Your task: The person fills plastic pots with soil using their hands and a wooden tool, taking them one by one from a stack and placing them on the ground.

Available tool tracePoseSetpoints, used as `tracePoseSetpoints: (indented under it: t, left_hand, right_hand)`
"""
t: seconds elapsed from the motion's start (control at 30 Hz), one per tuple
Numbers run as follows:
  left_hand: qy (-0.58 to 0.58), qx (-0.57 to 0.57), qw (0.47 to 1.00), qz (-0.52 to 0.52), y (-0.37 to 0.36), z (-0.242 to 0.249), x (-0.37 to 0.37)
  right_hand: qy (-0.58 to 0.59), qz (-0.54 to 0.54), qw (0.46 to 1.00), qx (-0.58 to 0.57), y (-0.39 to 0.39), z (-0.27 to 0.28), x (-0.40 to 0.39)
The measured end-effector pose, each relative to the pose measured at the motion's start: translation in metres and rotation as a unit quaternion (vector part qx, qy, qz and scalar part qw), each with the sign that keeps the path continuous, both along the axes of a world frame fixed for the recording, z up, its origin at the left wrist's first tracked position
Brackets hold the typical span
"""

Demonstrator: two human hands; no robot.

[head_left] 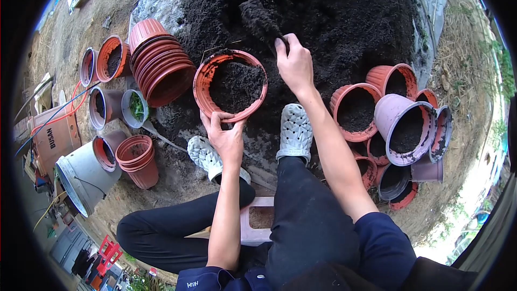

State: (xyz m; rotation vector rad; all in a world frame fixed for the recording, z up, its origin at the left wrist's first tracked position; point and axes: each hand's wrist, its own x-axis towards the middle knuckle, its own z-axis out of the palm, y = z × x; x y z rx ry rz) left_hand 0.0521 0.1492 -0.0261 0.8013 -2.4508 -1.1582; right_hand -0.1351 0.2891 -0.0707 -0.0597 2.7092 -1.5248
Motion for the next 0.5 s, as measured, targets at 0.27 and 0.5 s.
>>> tracePoseSetpoints:
  t: [0.27, 0.5]
  left_hand:
    - [0.011, 0.033, 0.998, 0.052, 0.003, -0.007, -0.005]
    - [0.083, 0.057, 0.989, 0.105, 0.043, -0.047, 0.012]
  right_hand:
    - [0.088, 0.075, 0.991, 0.067, 0.029, 0.038, 0.072]
    - [-0.146, -0.163, 0.969, -0.113, 0.053, 0.001, 0.092]
